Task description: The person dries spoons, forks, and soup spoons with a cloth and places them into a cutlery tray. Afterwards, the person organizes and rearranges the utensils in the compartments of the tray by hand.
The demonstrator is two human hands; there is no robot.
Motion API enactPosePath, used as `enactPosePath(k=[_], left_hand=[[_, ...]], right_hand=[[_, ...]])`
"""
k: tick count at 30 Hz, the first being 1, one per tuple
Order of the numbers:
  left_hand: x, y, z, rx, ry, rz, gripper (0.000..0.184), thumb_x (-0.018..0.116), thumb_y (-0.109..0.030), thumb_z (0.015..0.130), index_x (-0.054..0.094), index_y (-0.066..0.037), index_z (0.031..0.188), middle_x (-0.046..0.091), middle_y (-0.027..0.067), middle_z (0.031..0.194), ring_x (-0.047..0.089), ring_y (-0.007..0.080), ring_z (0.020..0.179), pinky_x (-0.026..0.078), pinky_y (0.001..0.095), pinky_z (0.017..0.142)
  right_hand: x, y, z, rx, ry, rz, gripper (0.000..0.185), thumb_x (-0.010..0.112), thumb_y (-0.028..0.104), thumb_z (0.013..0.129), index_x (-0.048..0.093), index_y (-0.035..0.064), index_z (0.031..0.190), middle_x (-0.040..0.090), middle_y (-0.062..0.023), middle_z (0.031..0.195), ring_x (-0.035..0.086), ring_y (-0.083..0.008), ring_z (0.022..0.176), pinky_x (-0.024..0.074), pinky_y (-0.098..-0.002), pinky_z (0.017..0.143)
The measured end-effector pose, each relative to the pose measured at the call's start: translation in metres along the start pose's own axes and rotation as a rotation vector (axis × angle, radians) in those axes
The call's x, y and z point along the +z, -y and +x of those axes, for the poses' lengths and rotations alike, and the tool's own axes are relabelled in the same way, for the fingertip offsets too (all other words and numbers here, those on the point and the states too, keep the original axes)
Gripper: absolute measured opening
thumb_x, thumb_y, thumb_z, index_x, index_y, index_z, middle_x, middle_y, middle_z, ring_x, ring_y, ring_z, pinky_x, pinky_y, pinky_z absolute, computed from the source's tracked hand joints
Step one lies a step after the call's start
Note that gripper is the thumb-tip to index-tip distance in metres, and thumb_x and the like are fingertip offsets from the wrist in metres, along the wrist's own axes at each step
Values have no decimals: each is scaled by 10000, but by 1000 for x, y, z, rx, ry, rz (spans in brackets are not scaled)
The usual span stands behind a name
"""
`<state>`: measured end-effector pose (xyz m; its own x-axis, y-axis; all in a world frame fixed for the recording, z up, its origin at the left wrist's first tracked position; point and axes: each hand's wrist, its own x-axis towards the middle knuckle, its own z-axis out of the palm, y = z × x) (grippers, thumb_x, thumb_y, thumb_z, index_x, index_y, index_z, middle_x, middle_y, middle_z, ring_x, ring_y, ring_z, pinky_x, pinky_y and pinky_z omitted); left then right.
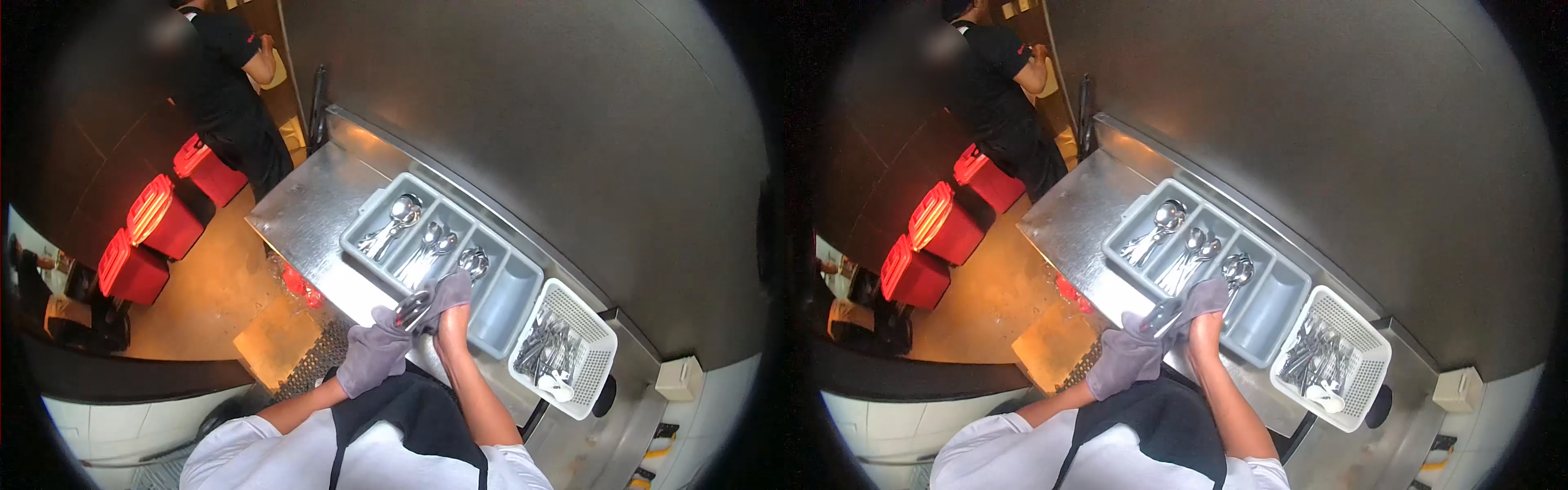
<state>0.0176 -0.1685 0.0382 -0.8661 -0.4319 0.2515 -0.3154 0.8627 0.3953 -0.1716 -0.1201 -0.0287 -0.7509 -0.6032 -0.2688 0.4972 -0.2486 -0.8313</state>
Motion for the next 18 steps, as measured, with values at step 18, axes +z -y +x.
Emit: enactPosePath(k=[18], left_hand=[[61,52,15,225,173,26,162,596,-165,928,589,-33,1021,589,23,849,598,127,735,473,261,610]], right_hand=[[-25,52,-12,235,178,-155,322,627,280,968,583,47,1186,643,-48,1075,599,-124,1009,512,-310,860]])
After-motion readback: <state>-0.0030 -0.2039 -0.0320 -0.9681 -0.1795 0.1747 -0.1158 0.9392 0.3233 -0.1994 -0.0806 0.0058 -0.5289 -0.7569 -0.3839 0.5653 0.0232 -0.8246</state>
